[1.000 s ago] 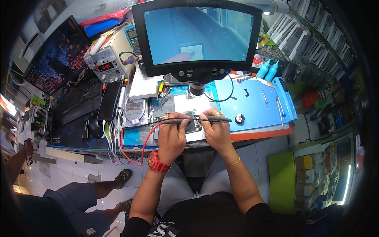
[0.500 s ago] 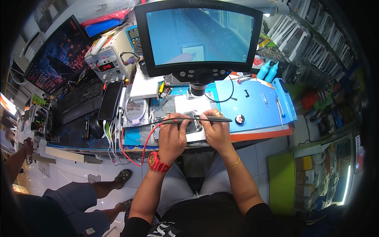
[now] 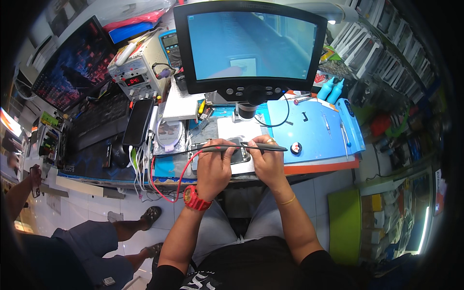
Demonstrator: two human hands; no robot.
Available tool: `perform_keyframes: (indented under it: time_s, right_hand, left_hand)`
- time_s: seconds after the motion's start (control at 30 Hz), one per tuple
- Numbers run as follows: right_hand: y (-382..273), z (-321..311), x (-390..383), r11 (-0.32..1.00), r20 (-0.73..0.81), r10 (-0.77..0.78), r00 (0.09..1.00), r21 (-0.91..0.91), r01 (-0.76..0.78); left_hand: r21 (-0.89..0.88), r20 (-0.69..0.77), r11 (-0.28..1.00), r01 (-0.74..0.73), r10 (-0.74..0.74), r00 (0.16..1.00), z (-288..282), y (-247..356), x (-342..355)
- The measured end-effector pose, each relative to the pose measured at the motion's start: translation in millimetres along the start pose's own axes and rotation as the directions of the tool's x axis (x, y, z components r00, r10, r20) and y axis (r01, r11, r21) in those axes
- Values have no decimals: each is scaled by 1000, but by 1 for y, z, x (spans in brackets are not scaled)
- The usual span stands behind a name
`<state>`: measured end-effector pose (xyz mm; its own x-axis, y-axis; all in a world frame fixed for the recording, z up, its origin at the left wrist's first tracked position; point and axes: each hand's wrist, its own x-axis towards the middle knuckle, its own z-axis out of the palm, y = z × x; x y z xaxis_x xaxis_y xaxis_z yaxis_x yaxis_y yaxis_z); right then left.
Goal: The person uses a soldering iron and multimeter probes to work on a phone circuit board while observing the magnification on a digital microscope monitor.
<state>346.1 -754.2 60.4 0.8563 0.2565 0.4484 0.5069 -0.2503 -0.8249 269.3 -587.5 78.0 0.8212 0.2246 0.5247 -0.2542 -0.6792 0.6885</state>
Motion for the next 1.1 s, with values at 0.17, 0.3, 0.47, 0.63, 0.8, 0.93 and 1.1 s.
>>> perform_keyframes:
  time_s: [0.17, 0.3, 0.47, 0.63, 0.8, 0.93, 1.1]
  right_hand:
    - [5, 1, -1, 1000, 2, 10, 1000, 12, -10]
    - [6, 1, -1, 1000, -5, -11, 1000, 8, 11]
    - [6, 1, -1, 1000, 2, 10, 1000, 28, -10]
    - [6, 1, -1, 1000, 0, 3, 1000, 18, -3]
    - [6, 1, -1, 1000, -4, -13, 1000, 10, 13]
    - [6, 1, -1, 1000, -3, -4, 1000, 12, 4]
    - [4, 0, 0, 1000, 4, 12, 1000, 18, -12]
  left_hand:
    - [-4, 13, 1000, 4, -4, 1000, -2, 3, 2]
    - [2, 2, 1000, -25, 25, 1000, -1, 1, 1]
    - [5, -5, 999, -35, 35, 999, -1, 0, 1]
    - [4, 2, 1000, -25, 25, 1000, -2, 2, 1]
    - [14, 4, 1000, -25, 25, 1000, -1, 0, 1]
    - [14, 8, 1000, -26, 26, 1000, -1, 1, 1]
    - [25, 2, 999, -32, 32, 999, -1, 1, 1]
